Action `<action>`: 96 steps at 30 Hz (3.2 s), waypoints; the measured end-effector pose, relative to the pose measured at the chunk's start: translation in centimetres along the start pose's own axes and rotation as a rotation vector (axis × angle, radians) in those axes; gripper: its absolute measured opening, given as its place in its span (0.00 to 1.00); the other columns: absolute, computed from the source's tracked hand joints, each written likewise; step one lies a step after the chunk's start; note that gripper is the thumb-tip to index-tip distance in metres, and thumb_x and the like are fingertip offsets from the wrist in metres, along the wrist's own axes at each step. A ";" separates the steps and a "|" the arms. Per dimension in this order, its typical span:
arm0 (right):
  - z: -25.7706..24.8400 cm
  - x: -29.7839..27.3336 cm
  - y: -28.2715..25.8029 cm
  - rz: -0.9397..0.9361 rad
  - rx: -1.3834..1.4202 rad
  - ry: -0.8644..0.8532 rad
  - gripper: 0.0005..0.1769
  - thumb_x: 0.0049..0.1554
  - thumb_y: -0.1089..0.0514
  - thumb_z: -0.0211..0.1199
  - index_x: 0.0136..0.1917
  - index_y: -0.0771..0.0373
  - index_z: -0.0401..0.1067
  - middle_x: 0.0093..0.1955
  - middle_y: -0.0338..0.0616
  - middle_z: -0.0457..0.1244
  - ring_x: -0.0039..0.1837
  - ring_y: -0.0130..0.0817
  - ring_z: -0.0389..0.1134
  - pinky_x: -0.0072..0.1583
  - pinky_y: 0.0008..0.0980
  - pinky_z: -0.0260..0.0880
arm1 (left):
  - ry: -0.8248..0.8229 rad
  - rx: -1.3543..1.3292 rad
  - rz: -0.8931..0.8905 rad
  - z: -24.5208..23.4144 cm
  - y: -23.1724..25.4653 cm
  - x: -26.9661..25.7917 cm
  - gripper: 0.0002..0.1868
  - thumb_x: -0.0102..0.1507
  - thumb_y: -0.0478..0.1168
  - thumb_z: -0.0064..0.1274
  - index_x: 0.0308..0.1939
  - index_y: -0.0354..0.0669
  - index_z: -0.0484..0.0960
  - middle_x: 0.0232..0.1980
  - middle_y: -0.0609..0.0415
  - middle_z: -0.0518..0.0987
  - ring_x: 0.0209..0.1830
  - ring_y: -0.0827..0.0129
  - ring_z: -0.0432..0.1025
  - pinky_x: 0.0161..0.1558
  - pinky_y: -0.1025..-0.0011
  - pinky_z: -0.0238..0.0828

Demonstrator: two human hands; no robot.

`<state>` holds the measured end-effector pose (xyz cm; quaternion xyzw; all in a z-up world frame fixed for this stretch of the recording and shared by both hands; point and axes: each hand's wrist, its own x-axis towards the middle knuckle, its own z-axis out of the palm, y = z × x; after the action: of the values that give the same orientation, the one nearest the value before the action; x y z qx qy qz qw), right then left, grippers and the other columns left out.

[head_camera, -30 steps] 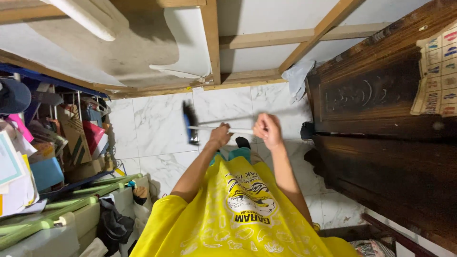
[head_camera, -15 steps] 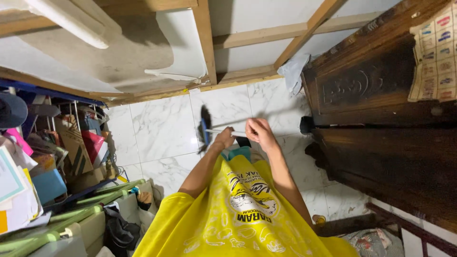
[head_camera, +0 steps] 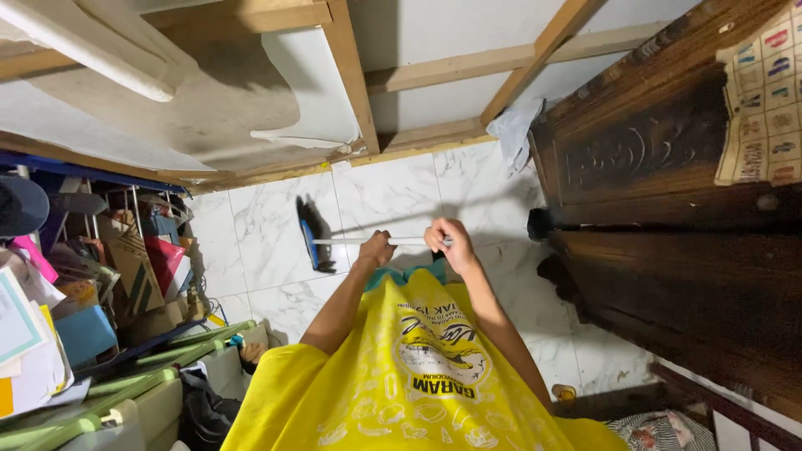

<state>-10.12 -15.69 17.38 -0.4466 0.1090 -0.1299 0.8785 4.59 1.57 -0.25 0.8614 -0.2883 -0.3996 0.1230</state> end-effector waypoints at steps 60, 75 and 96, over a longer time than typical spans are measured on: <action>-26.2 -6.3 -18.2 -0.061 -0.157 0.199 0.28 0.69 0.46 0.46 0.28 0.52 0.53 0.23 0.33 0.48 0.28 0.28 0.44 0.40 0.34 0.53 | -0.033 -0.057 0.273 11.1 30.6 9.9 0.19 0.64 0.49 0.53 0.53 0.44 0.75 0.58 0.46 0.76 0.58 0.44 0.73 0.58 0.42 0.66; -22.5 -3.8 -11.2 0.166 -0.023 0.097 0.26 0.67 0.50 0.49 0.27 0.55 0.55 0.24 0.34 0.49 0.30 0.27 0.49 0.37 0.29 0.48 | 0.099 -0.046 -0.001 12.1 18.6 10.6 0.18 0.62 0.43 0.53 0.54 0.45 0.80 0.59 0.40 0.76 0.57 0.41 0.74 0.58 0.46 0.70; -22.4 -3.3 -8.2 0.083 0.073 0.128 0.29 0.69 0.49 0.50 0.27 0.53 0.51 0.24 0.34 0.46 0.29 0.28 0.46 0.40 0.32 0.50 | 0.160 -0.016 0.035 10.5 16.8 11.2 0.16 0.57 0.43 0.56 0.47 0.45 0.79 0.54 0.43 0.79 0.52 0.46 0.76 0.53 0.50 0.74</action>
<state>-21.23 -36.22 11.33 -0.4002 0.1788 -0.1254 0.8900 -4.31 -18.40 -6.53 0.8843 -0.2893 -0.3298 0.1596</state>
